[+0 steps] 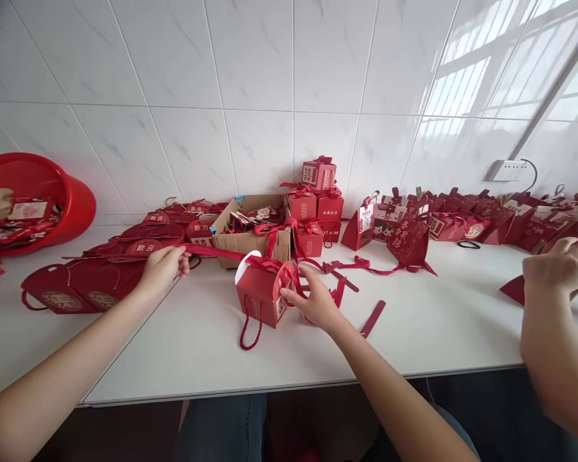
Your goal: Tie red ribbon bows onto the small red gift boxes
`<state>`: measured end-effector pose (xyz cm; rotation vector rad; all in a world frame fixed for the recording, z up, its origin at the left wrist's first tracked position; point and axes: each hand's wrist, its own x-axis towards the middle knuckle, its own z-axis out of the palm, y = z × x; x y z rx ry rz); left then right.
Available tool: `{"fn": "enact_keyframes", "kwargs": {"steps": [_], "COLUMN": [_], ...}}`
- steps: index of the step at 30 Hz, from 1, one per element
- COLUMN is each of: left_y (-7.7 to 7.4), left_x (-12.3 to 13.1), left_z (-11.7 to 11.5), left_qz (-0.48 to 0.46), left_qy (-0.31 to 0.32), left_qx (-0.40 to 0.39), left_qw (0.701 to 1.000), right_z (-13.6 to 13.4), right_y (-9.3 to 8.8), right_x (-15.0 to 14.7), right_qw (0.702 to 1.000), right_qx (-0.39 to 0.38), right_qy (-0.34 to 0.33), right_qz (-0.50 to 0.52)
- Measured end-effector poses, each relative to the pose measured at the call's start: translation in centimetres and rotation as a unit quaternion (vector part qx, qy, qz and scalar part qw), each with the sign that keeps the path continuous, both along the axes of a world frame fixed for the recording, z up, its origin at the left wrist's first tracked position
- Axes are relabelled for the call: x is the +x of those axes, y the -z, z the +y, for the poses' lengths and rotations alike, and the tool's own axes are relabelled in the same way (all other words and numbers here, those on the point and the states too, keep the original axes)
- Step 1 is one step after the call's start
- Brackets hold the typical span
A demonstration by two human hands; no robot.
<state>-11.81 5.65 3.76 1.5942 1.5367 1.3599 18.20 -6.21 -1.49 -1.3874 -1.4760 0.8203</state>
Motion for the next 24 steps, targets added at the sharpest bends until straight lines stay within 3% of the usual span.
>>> {"fn": "enact_keyframes", "kwargs": {"steps": [5, 8, 11, 17, 24], "left_y": [2.2, 3.5, 4.5, 4.8, 3.4], "left_x": [-2.4, -2.5, -2.3, -2.1, -2.9], "left_z": [-0.8, -1.7, -2.5, -3.3, -4.9], "left_qz": [0.231, 0.338, 0.406, 0.453, 0.401], "left_qy": [-0.052, -0.035, -0.006, 0.005, 0.031], "left_qx": [-0.01, -0.027, -0.042, -0.058, -0.058], "left_qw": [0.971, 0.94, 0.913, 0.89, 0.914], "right_z": [-0.9, -1.0, -1.0, -1.0, -0.5], "right_y": [-0.1, -0.5, -1.0, -1.8, -3.0], "right_x": [0.1, 0.3, 0.7, 2.1, 4.7], "right_qw": [0.997, 0.991, 0.991, 0.999, 1.0], "right_qx": [-0.066, -0.119, -0.097, -0.036, 0.01], "right_qy": [-0.032, -0.06, -0.09, -0.016, 0.021], "right_qz": [-0.012, 0.011, 0.02, 0.026, -0.001]}}
